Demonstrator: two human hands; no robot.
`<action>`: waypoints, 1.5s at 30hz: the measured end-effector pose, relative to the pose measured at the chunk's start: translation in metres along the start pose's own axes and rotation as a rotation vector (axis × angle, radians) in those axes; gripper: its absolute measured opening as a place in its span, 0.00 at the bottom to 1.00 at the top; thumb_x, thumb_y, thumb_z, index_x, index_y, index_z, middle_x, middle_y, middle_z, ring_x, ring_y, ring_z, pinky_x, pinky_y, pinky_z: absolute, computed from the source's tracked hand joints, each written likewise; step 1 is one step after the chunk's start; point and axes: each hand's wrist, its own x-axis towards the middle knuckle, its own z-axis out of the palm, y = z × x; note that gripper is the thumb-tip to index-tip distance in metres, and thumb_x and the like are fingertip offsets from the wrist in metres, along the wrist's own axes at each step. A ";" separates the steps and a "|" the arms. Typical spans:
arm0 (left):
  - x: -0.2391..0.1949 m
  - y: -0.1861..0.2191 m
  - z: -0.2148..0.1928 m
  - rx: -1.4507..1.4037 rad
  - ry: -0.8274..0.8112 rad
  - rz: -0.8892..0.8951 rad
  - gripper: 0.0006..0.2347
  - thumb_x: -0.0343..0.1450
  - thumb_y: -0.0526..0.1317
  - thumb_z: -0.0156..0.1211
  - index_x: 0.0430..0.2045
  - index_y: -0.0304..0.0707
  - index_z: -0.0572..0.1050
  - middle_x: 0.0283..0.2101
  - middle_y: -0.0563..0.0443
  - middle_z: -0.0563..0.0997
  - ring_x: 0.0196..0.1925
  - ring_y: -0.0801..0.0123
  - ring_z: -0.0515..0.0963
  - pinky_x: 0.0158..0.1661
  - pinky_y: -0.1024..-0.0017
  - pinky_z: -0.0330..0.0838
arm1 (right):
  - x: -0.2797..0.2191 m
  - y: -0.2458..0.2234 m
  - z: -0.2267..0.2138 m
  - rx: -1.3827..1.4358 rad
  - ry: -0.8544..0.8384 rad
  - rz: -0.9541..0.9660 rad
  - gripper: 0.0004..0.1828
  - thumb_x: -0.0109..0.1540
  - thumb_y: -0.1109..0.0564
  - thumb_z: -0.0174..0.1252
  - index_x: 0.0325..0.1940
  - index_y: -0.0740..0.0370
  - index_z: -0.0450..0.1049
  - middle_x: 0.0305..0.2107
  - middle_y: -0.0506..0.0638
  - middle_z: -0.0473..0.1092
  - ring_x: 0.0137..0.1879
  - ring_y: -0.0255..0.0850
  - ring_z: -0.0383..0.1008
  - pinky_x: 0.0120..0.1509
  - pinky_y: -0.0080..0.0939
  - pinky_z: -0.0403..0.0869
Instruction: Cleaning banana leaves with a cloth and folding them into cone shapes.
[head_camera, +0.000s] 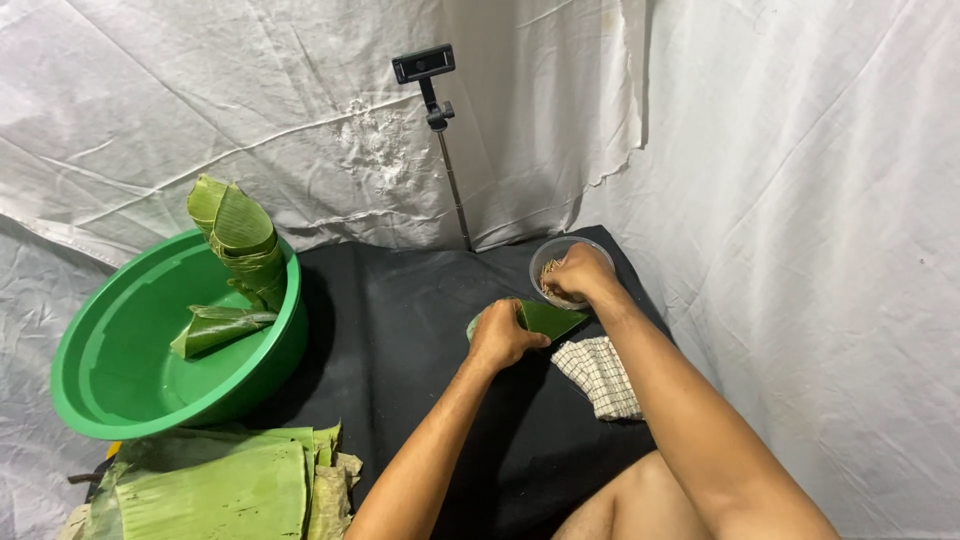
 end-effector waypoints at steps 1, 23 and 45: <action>-0.001 0.001 -0.001 0.001 0.000 0.001 0.17 0.56 0.45 0.77 0.31 0.34 0.80 0.33 0.36 0.84 0.44 0.42 0.85 0.42 0.53 0.78 | -0.003 0.002 -0.003 0.001 0.001 0.000 0.24 0.48 0.42 0.75 0.36 0.65 0.84 0.42 0.65 0.79 0.58 0.62 0.77 0.59 0.62 0.75; -0.138 -0.056 -0.046 -0.412 0.320 -0.222 0.16 0.53 0.40 0.80 0.32 0.40 0.83 0.28 0.45 0.86 0.36 0.60 0.87 0.35 0.66 0.78 | -0.229 -0.016 0.074 0.825 0.055 -0.558 0.08 0.56 0.63 0.68 0.39 0.59 0.83 0.24 0.51 0.75 0.23 0.34 0.74 0.23 0.30 0.76; -0.166 -0.048 -0.042 -0.327 0.460 -0.175 0.13 0.55 0.39 0.77 0.26 0.32 0.82 0.22 0.41 0.83 0.30 0.56 0.85 0.29 0.65 0.74 | -0.256 -0.018 0.103 0.823 0.166 -0.585 0.12 0.61 0.62 0.64 0.49 0.57 0.81 0.31 0.52 0.75 0.36 0.37 0.74 0.39 0.35 0.78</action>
